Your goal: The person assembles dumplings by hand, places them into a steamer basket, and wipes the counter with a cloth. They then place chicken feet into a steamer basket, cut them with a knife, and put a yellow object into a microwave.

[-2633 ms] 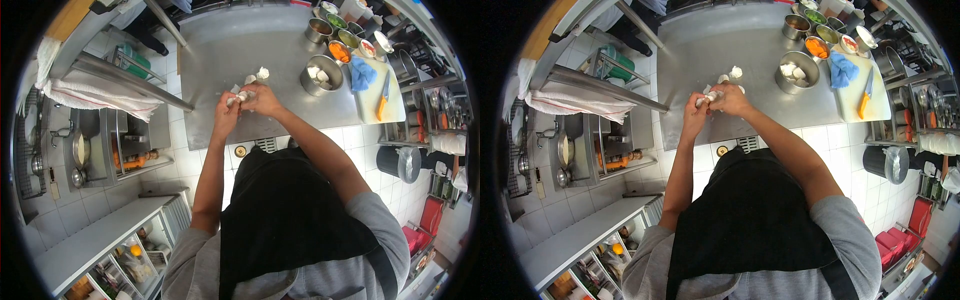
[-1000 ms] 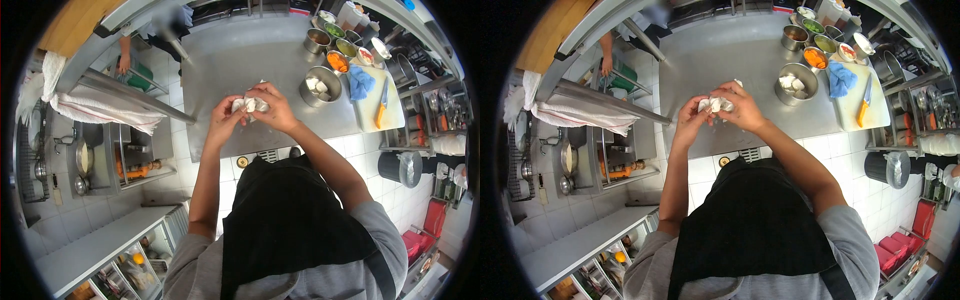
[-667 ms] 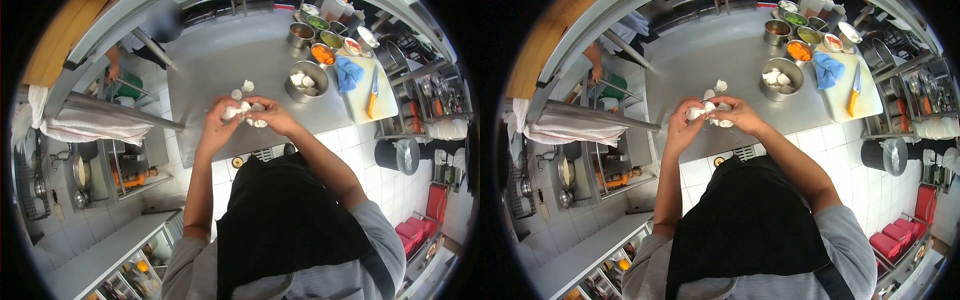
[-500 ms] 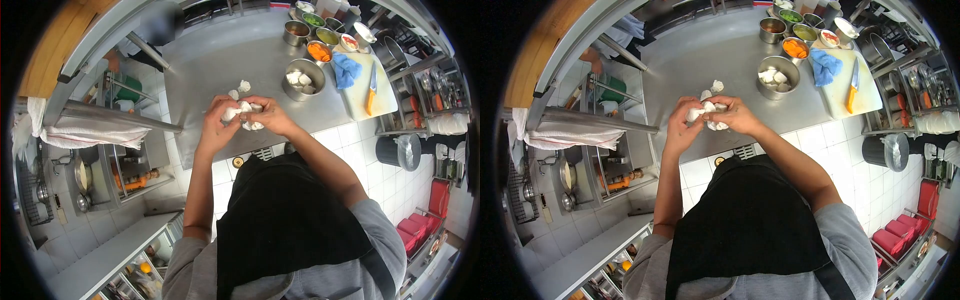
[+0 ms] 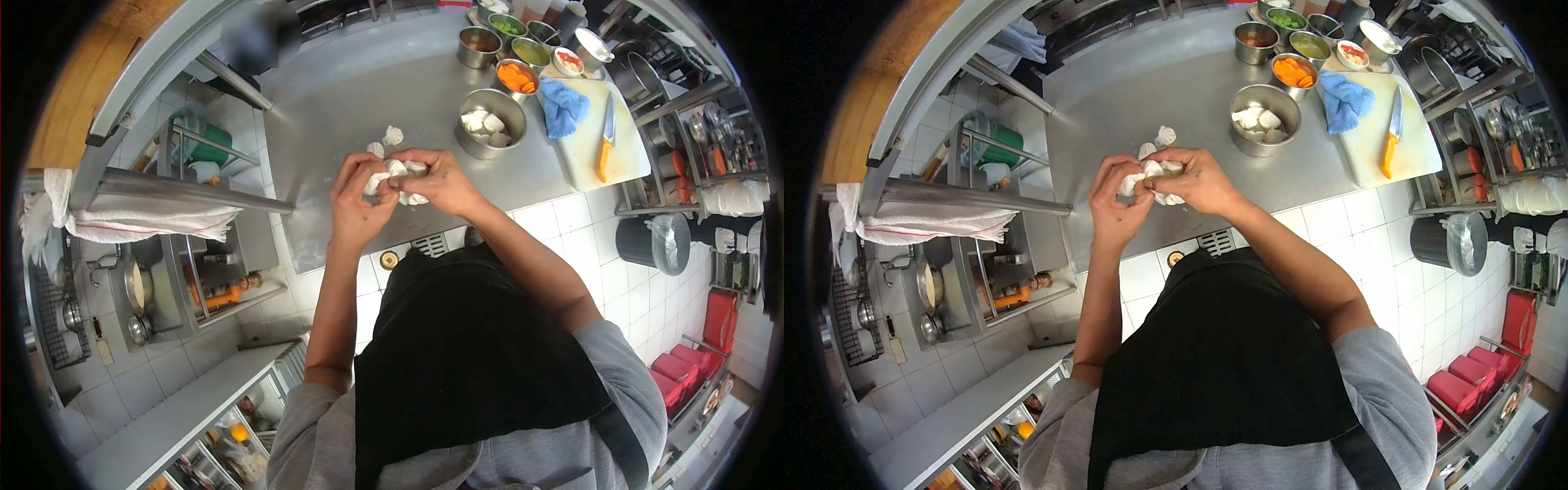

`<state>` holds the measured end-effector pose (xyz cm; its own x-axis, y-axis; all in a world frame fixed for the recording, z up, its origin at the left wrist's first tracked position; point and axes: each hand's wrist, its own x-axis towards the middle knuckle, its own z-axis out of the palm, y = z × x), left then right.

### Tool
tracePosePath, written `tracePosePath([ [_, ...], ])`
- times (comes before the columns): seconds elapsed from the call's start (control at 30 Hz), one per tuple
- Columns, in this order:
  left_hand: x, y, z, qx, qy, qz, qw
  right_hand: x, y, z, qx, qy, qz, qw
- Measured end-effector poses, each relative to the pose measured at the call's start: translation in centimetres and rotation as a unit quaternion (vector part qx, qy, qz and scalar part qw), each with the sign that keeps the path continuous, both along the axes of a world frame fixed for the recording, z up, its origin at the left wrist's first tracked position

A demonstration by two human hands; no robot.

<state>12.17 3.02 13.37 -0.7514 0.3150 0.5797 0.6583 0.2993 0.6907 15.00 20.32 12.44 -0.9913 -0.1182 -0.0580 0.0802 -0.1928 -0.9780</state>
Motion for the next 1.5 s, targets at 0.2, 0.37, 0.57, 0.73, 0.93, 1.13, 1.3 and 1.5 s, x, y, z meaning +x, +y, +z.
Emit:
tracePosePath([
  [0.2,0.2,0.7,-1.1,0.031,-0.002,0.015,0.999,0.2,0.1,-0.1,0.011,-0.011,-0.014,1.0],
  [0.37,0.5,1.0,-1.4,0.039,0.008,0.02,0.999,0.2,0.5,-0.5,0.033,-0.009,-0.005,0.999],
  [0.57,0.6,0.9,-0.4,0.029,0.029,-0.022,0.999,0.5,1.4,0.3,-0.048,-0.009,0.019,0.999],
  [0.73,1.1,0.8,0.5,-0.002,0.053,-0.028,0.998,0.5,1.4,0.9,-0.056,-0.008,0.023,0.998],
  [0.93,1.5,0.8,0.4,0.022,0.072,-0.015,0.997,0.7,1.1,1.3,-0.072,-0.018,0.02,0.997],
  [1.13,0.9,0.3,-0.2,0.049,0.098,-0.003,0.994,0.6,0.6,1.5,-0.099,-0.027,0.005,0.995],
  [1.3,1.0,0.5,-1.0,0.212,-0.054,-0.052,0.974,0.3,0.4,0.6,-0.146,-0.027,-0.002,0.989],
  [1.5,0.3,0.3,-3.7,0.462,-0.356,-0.076,0.809,-0.2,4.1,-1.2,-0.28,-0.118,0.032,0.952],
])
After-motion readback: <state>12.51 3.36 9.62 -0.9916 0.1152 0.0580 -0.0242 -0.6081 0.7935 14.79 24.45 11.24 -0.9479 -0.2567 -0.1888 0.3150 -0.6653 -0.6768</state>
